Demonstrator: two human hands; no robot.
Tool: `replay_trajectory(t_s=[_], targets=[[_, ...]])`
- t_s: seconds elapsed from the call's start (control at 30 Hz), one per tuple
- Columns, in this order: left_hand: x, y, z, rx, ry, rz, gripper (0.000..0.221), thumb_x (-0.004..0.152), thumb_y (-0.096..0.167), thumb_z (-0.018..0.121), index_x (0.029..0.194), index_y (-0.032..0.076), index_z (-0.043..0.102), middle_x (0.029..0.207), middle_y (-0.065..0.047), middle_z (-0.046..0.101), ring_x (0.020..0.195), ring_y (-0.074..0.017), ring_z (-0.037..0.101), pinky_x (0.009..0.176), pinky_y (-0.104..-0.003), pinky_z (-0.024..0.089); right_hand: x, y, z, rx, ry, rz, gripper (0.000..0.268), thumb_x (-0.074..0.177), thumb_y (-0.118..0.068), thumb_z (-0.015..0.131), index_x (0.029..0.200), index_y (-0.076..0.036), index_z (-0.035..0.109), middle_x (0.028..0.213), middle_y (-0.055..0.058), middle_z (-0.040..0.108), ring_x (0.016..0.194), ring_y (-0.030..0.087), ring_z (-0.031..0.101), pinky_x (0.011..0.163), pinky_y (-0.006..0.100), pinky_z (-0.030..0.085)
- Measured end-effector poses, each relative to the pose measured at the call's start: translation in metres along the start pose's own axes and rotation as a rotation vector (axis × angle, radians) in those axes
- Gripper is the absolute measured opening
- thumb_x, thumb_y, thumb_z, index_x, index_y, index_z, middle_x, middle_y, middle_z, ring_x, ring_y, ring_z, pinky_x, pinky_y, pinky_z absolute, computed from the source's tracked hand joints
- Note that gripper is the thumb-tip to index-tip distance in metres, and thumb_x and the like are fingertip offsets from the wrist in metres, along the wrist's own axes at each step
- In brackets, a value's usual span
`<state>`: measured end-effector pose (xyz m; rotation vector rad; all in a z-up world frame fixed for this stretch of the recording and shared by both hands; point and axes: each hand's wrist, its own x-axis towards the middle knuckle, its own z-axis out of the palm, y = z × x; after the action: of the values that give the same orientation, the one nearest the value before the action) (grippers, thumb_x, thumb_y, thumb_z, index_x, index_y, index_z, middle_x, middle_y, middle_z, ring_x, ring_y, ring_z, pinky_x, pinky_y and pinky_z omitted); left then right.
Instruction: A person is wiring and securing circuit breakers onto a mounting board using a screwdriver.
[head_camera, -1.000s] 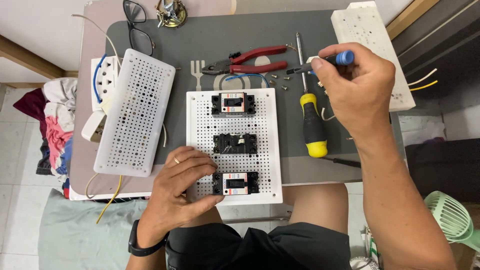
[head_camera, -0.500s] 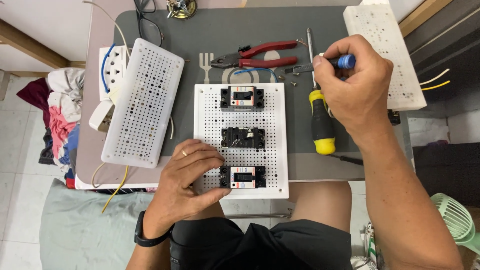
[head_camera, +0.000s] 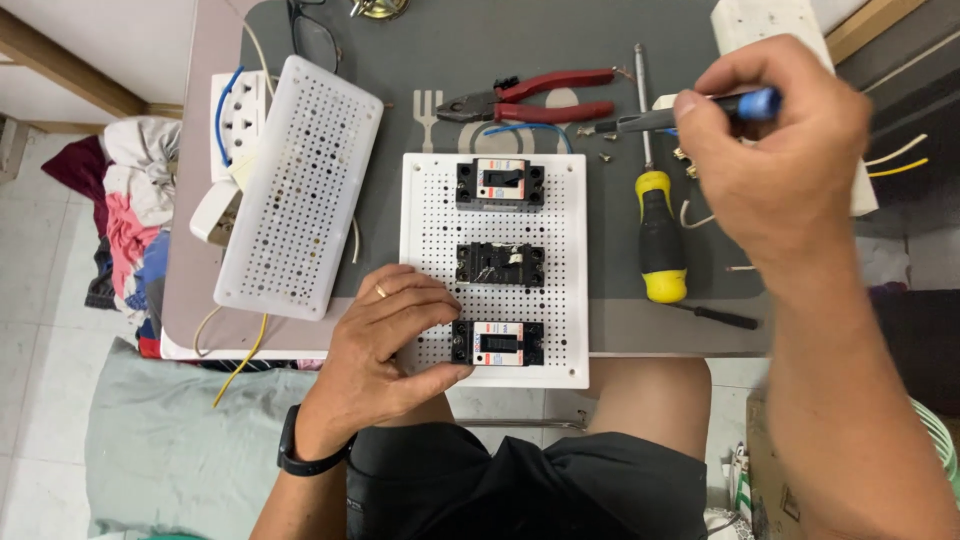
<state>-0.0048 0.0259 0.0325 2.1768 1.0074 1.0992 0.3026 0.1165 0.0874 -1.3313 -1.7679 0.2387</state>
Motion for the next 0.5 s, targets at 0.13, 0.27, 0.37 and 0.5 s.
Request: replay_trajectory(t_s=[0.13, 0.27, 0.37, 0.5], targets=[[-0.002, -0.001, -0.001, 0.014, -0.009, -0.007, 0.038, 0.077, 0.037, 0.075, 0.096, 0.005, 0.068, 0.101, -0.007, 0.07, 0.101, -0.0217, 0.066, 0.105, -0.046, 0.041, 0.002, -0.022, -0.009, 0.08, -0.062, 0.05, 0.01, 0.106, 0.012, 0.069, 0.103, 0.006, 0.063, 0.088, 0.01, 0.058, 0.076, 0.014, 0.055, 0.069, 0.025, 0.043], [-0.001, -0.001, -0.001, 0.017, -0.004, 0.014, 0.037, 0.078, 0.036, 0.075, 0.097, 0.006, 0.068, 0.1, -0.008, 0.07, 0.101, -0.0229, 0.066, 0.105, -0.047, 0.042, 0.006, -0.039, -0.014, 0.081, -0.143, 0.087, 0.01, 0.105, 0.011, 0.07, 0.102, 0.007, 0.061, 0.083, 0.013, 0.061, 0.072, 0.015, 0.06, 0.063, 0.024, 0.045], [-0.001, -0.001, -0.001, 0.014, -0.003, 0.008, 0.037, 0.077, 0.036, 0.075, 0.097, 0.006, 0.068, 0.101, -0.007, 0.07, 0.102, -0.0227, 0.065, 0.105, -0.047, 0.042, 0.008, -0.044, -0.012, 0.062, -0.178, 0.093, 0.01, 0.104, 0.008, 0.071, 0.101, 0.005, 0.063, 0.081, 0.011, 0.06, 0.07, 0.013, 0.054, 0.062, 0.024, 0.043], [-0.001, 0.0, -0.001, 0.006, 0.003, 0.0, 0.037, 0.078, 0.036, 0.075, 0.097, 0.005, 0.068, 0.1, -0.008, 0.069, 0.101, -0.0231, 0.065, 0.105, -0.047, 0.042, 0.008, -0.048, -0.006, 0.023, -0.187, 0.123, 0.007, 0.098, 0.002, 0.071, 0.096, -0.001, 0.066, 0.083, 0.004, 0.06, 0.071, 0.01, 0.047, 0.063, 0.023, 0.039]])
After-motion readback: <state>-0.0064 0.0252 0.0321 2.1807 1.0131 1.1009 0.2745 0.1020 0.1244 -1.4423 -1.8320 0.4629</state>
